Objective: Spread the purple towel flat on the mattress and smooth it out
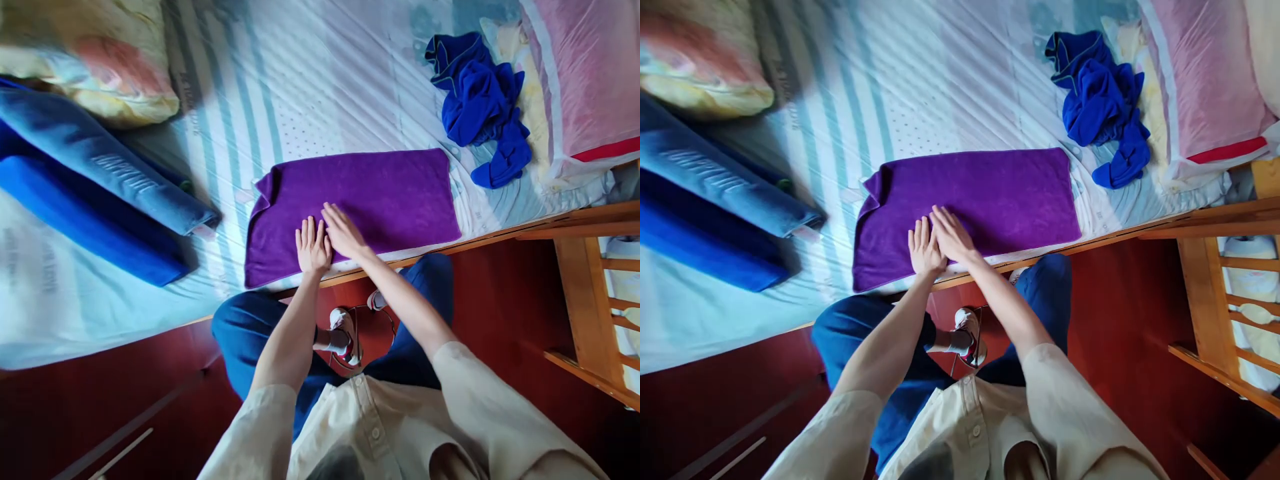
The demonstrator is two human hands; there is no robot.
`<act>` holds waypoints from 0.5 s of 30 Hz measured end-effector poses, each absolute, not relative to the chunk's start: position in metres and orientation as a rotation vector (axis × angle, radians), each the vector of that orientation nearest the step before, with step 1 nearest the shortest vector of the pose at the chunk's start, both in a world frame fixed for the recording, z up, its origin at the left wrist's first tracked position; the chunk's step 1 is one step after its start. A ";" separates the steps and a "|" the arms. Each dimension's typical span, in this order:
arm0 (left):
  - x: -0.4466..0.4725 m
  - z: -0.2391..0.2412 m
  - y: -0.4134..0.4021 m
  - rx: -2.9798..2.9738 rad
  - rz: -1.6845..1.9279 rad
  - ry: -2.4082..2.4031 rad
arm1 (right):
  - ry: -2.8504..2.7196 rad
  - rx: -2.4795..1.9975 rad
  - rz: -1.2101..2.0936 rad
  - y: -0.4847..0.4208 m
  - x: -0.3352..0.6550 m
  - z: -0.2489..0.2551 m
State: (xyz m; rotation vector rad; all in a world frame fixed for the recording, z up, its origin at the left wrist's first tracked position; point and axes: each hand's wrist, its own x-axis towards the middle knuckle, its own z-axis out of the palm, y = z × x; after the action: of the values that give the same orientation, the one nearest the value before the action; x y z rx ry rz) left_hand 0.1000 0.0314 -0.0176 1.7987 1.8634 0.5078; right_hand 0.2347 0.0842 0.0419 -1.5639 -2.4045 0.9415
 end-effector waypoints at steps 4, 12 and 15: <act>0.094 -0.034 0.023 1.756 0.593 1.896 | -2.337 -1.538 1.027 0.069 0.206 0.011; 0.094 -0.035 0.023 1.749 0.643 1.920 | -2.330 -1.465 0.981 0.077 0.269 -0.002; 0.094 -0.034 0.022 1.758 0.660 1.918 | -2.267 -1.600 0.905 0.083 0.320 -0.003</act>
State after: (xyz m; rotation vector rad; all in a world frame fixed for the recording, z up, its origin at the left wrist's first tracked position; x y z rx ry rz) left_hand 0.0943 0.0216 -0.0344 1.7580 1.9180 0.6599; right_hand 0.3199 0.0834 -0.0029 -1.5996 -2.2667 0.9049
